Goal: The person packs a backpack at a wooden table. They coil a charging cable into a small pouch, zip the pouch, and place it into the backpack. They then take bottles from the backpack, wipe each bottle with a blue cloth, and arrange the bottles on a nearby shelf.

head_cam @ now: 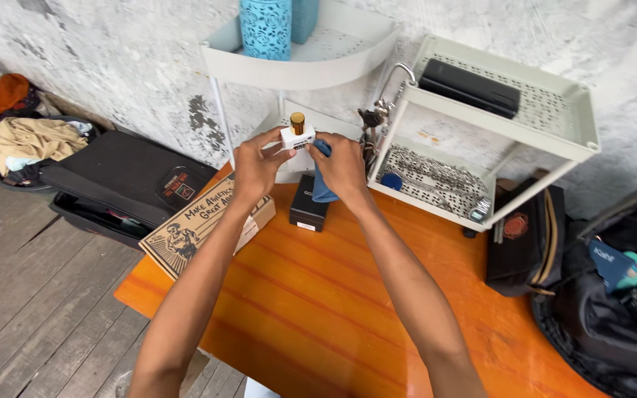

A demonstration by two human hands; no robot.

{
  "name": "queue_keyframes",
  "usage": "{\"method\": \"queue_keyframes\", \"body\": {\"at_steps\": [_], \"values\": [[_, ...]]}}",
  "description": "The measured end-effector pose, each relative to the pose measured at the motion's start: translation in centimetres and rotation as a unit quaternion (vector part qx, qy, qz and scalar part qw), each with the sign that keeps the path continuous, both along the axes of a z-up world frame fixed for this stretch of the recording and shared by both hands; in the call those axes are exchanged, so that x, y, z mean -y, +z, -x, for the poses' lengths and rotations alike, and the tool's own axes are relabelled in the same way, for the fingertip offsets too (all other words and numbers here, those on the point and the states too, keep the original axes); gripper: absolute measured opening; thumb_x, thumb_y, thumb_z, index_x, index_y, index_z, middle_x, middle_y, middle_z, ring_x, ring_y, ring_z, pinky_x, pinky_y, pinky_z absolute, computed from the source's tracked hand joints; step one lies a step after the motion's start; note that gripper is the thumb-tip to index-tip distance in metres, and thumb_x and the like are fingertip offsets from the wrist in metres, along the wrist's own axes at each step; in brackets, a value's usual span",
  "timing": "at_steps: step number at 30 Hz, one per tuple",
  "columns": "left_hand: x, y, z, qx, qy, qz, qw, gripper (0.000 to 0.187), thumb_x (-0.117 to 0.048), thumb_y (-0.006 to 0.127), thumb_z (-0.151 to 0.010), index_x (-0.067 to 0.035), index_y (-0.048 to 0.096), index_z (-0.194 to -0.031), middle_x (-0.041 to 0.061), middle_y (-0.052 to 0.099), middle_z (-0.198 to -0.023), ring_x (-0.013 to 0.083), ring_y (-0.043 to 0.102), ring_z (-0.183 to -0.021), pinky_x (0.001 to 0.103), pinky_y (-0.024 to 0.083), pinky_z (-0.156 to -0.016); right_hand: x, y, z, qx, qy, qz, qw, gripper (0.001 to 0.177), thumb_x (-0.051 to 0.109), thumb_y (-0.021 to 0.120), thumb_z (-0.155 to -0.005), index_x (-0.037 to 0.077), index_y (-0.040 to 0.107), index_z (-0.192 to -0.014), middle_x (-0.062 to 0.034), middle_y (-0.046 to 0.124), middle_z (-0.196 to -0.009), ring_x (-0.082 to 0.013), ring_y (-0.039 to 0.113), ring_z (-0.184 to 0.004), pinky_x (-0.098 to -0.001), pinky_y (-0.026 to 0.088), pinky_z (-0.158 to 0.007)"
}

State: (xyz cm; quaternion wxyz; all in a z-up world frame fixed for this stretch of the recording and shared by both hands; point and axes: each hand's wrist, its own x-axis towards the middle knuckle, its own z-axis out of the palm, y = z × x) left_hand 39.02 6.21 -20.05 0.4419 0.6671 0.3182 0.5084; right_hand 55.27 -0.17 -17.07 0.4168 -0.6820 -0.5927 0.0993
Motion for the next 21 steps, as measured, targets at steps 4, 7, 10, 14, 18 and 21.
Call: {"method": "queue_keyframes", "body": {"at_steps": [4, 7, 10, 14, 18, 21], "values": [[-4.9, -2.1, -0.6, -0.102, 0.078, -0.069, 0.989, 0.043, 0.004, 0.080, -0.079, -0.002, 0.072, -0.122, 0.017, 0.075, -0.116, 0.0260, 0.070, -0.117, 0.035, 0.056, -0.093, -5.3, -1.2, -0.5, 0.034, -0.010, 0.104, 0.994, 0.028, 0.024, 0.073, -0.092, 0.011, 0.076, -0.117, -0.0223, 0.074, -0.095, -0.0396, 0.072, -0.092, -0.0466, 0.056, -0.082], [-8.6, -4.2, -1.4, -0.114, 0.079, -0.081, 0.987, 0.040, 0.003, 0.079, -0.080, -0.003, 0.072, -0.119, 0.017, 0.076, -0.114, 0.0282, 0.070, -0.118, 0.037, 0.056, -0.093, -9.6, -3.4, -1.7, 0.066, 0.021, 0.062, 0.996, 0.032, 0.022, 0.076, -0.088, 0.011, 0.076, -0.118, -0.0236, 0.071, -0.101, -0.0404, 0.070, -0.095, -0.0479, 0.055, -0.083], [-12.3, -6.1, -2.4, -0.139, 0.084, -0.059, 0.985, 0.038, 0.000, 0.079, -0.080, -0.003, 0.072, -0.118, 0.018, 0.077, -0.110, 0.0318, 0.071, -0.115, 0.039, 0.056, -0.092, -13.7, -5.9, -3.0, 0.059, 0.029, 0.143, 0.988, 0.036, 0.021, 0.073, -0.088, 0.012, 0.072, -0.122, -0.0197, 0.074, -0.106, -0.0388, 0.070, -0.102, -0.0487, 0.055, -0.088], [-16.1, -8.2, -3.8, -0.160, 0.121, -0.031, 0.979, 0.040, -0.002, 0.080, -0.078, -0.005, 0.073, -0.117, 0.018, 0.076, -0.109, 0.0362, 0.071, -0.108, 0.042, 0.055, -0.089, -18.3, -8.7, -3.8, 0.020, 0.024, 0.172, 0.985, 0.038, 0.024, 0.073, -0.086, 0.013, 0.072, -0.123, -0.0196, 0.075, -0.105, -0.0377, 0.070, -0.105, -0.0474, 0.054, -0.094], [-19.5, -9.4, -5.0, -0.171, 0.167, -0.034, 0.970, 0.032, -0.006, 0.085, -0.078, 0.000, 0.072, -0.106, 0.019, 0.076, -0.104, 0.0372, 0.074, -0.101, 0.043, 0.058, -0.089, -21.7, -10.2, -4.8, -0.002, 0.016, 0.138, 0.990, 0.044, 0.023, 0.075, -0.085, 0.009, 0.068, -0.126, -0.0199, 0.071, -0.118, -0.0388, 0.067, -0.112, -0.0458, 0.052, -0.097], [-21.0, -9.8, -5.4, -0.113, 0.160, -0.101, 0.975, 0.029, 0.001, 0.080, -0.078, -0.003, 0.073, -0.107, 0.019, 0.076, -0.103, 0.0385, 0.073, -0.101, 0.044, 0.058, -0.088, -23.4, -10.7, -4.8, -0.016, 0.014, 0.149, 0.989, 0.050, 0.024, 0.076, -0.085, 0.005, 0.063, -0.129, -0.0198, 0.067, -0.127, -0.0364, 0.065, -0.118, -0.0437, 0.051, -0.101]]}}
